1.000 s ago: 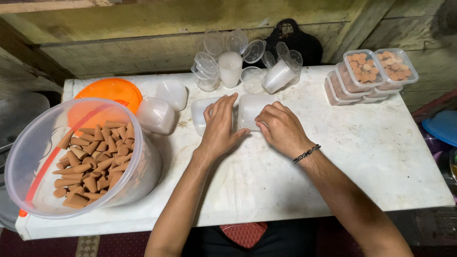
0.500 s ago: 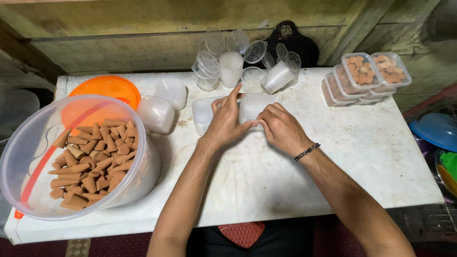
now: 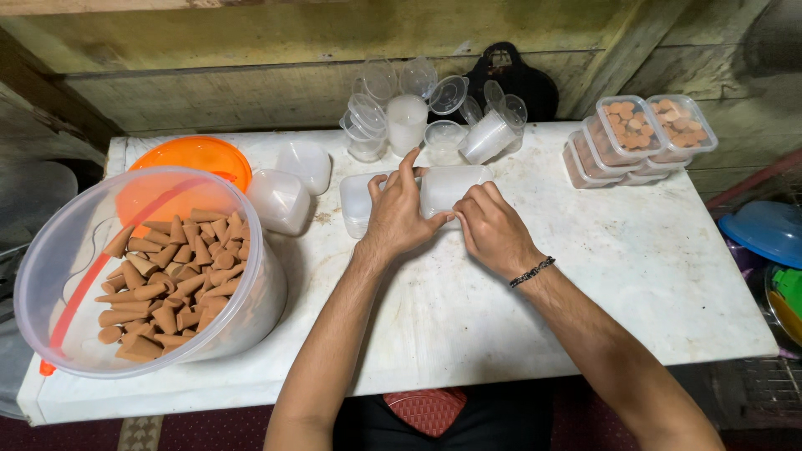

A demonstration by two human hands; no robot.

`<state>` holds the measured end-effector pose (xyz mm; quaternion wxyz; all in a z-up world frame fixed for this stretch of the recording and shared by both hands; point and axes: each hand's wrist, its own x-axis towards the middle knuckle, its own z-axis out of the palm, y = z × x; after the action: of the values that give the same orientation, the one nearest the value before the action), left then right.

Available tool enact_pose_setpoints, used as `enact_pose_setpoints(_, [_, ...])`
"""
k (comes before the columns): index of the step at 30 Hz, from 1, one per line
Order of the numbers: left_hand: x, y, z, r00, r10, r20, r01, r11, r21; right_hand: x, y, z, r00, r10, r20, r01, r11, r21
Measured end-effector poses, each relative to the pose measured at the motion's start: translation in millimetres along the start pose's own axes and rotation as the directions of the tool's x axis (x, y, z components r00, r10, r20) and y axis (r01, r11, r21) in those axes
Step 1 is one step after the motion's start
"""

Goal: The person places small brown cone-shaped items into plastic containers and then stacks the containers on a table.

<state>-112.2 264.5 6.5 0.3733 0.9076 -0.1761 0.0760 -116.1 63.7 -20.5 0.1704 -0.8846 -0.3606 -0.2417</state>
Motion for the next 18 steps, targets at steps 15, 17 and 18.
enact_pose_setpoints(15, [1.1,0.7,7.8,1.0,-0.015,-0.015,0.015,1.0,0.023,1.8,-0.4,-2.6,0.969,-0.156,-0.19,0.137,0.984,-0.111])
enact_pose_setpoints(17, [-0.4,-0.2,8.7,1.0,-0.015,-0.019,0.016,1.0,0.02,2.6,-0.4,-9.6,0.97,-0.159,-0.182,0.14,0.984,-0.113])
enact_pose_setpoints(18, [0.5,-0.4,8.6,1.0,-0.015,-0.028,0.016,1.0,0.018,3.8,0.3,-13.6,0.971,-0.166,-0.175,0.147,0.982,-0.116])
